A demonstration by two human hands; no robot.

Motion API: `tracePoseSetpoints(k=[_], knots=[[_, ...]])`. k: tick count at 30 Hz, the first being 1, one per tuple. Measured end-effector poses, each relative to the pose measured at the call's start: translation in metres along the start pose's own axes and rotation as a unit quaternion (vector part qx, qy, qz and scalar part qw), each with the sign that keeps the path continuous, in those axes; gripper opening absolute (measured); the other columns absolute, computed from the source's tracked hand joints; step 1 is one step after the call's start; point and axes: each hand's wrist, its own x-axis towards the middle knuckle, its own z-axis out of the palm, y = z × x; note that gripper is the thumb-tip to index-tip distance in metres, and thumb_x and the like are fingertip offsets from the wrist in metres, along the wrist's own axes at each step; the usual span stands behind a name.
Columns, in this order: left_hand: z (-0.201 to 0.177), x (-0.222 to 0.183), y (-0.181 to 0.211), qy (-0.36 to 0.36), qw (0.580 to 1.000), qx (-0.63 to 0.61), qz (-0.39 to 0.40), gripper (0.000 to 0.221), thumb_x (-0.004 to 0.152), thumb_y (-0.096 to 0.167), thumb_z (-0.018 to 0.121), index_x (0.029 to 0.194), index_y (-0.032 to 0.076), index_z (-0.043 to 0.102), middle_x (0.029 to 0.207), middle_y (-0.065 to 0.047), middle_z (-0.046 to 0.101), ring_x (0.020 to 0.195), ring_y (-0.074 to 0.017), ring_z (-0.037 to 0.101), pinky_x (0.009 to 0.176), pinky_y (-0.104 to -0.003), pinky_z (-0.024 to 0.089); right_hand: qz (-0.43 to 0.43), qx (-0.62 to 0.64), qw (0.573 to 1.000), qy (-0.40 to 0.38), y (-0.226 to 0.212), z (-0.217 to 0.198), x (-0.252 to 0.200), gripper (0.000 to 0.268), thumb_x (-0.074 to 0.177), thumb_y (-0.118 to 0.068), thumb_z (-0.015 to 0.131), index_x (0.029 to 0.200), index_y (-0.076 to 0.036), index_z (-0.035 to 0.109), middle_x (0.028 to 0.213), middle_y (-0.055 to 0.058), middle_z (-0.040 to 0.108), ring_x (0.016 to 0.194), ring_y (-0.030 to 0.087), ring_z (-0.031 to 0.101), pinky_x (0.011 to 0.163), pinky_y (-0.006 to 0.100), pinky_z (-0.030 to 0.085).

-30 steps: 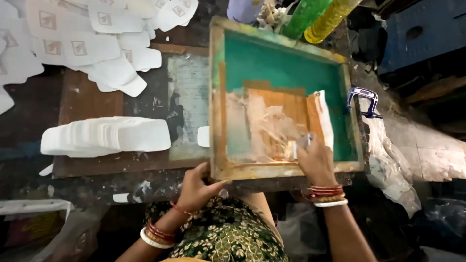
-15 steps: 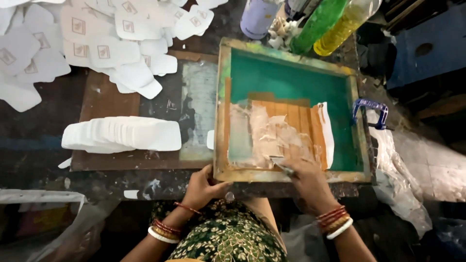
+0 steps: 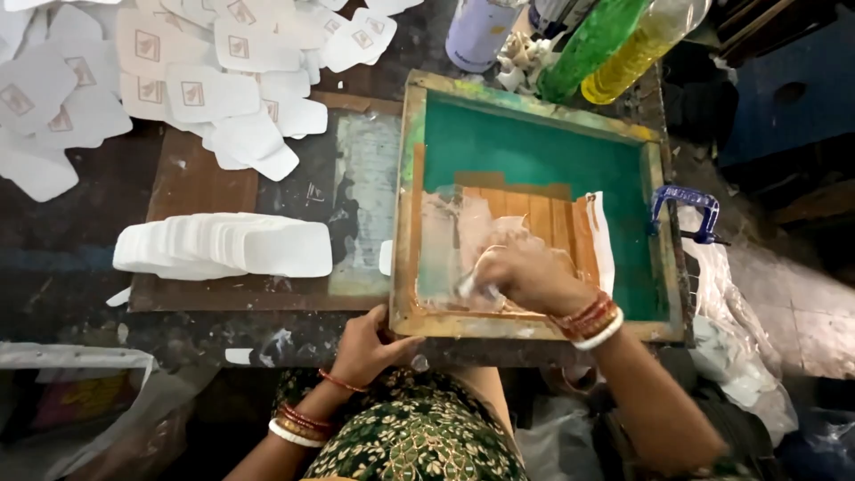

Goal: The recorder is performing screen printing on small white card stock pieces using a manual screen frame and squeegee.

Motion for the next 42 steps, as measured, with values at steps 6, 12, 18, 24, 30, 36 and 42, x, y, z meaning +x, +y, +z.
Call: tracePoseSetpoints(k=[6, 12, 18, 24, 30, 36, 42], knots=[[-0.005, -0.002, 0.014, 0.008, 0.999, 0.028, 0.015, 0.045, 0.071, 0.034, 0.091, 0.095, 0.000, 0.071, 0.071, -0.009, 0.076, 0.058, -0.0116, 0.071, 0.054, -0.030, 0.055, -0.067, -0.013, 0.997, -0.035, 0.076, 0.006, -0.049, 0.028, 0.067, -0.001, 0.076, 0.083, -0.022, 0.085, 0.096, -0.003, 0.079, 0.103, 0.020, 0.066, 0.103, 0.048, 0.039], [0.001, -0.002, 0.001, 0.004, 1.000, -0.010, -0.003, 0.046, 0.072, 0.033, 0.092, 0.087, -0.002, 0.067, 0.066, -0.011, 0.075, 0.057, -0.0140, 0.069, 0.052, -0.031, 0.054, -0.029, 0.030, 0.998, 0.056, 0.086, -0.012, -0.039, 0.034, 0.071, 0.008, 0.071, 0.089, -0.018, 0.085, 0.104, 0.001, 0.078, 0.100, 0.023, 0.065, 0.095, 0.040, 0.049], [-0.003, -0.004, 0.005, 0.009, 1.000, 0.006, 0.012, 0.043, 0.072, 0.036, 0.091, 0.085, 0.001, 0.067, 0.067, -0.010, 0.076, 0.058, -0.0132, 0.073, 0.054, -0.030, 0.056, -0.113, 0.074, 0.984, 0.116, 0.082, 0.014, 0.011, 0.036, 0.071, 0.009, 0.067, 0.096, -0.014, 0.079, 0.103, 0.005, 0.076, 0.105, 0.027, 0.068, 0.095, 0.038, 0.054], [0.000, -0.006, -0.001, 0.021, 0.999, -0.019, 0.026, 0.043, 0.072, 0.034, 0.090, 0.080, 0.001, 0.064, 0.066, -0.009, 0.074, 0.056, -0.0130, 0.072, 0.051, -0.032, 0.055, 0.195, 0.005, 0.979, 0.058, 0.126, 0.026, -0.091, 0.027, 0.083, -0.009, 0.073, 0.106, -0.021, 0.081, 0.098, 0.008, 0.077, 0.090, 0.025, 0.074, 0.081, 0.039, 0.058], [-0.001, -0.006, 0.008, 0.022, 0.999, -0.026, 0.024, 0.044, 0.073, 0.032, 0.091, 0.076, -0.001, 0.062, 0.063, -0.010, 0.073, 0.056, -0.0106, 0.068, 0.050, -0.031, 0.053, 0.478, 0.022, 0.870, 0.118, 0.045, 0.046, -0.067, 0.046, 0.094, -0.030, 0.063, 0.137, -0.016, 0.058, 0.101, 0.019, 0.075, 0.092, 0.037, 0.074, 0.085, 0.048, 0.057], [0.002, -0.005, -0.006, 0.033, 0.998, -0.011, 0.051, 0.041, 0.075, 0.031, 0.089, 0.079, 0.001, 0.062, 0.068, -0.009, 0.074, 0.059, -0.0093, 0.071, 0.051, -0.030, 0.055, 0.274, -0.115, 0.905, 0.303, 0.007, 0.076, 0.004, 0.044, 0.085, -0.021, 0.061, 0.127, -0.006, 0.063, 0.108, 0.025, 0.071, 0.092, 0.046, 0.068, 0.078, 0.053, 0.053], [0.004, -0.006, -0.012, 0.034, 0.998, -0.019, 0.048, 0.042, 0.076, 0.028, 0.090, 0.078, -0.002, 0.061, 0.067, -0.012, 0.073, 0.060, -0.0126, 0.067, 0.054, -0.032, 0.054, 0.201, 0.099, 0.920, 0.322, -0.044, 0.051, -0.025, 0.032, 0.099, -0.031, 0.061, 0.119, -0.009, 0.071, 0.097, 0.017, 0.073, 0.084, 0.034, 0.070, 0.070, 0.043, 0.055]])
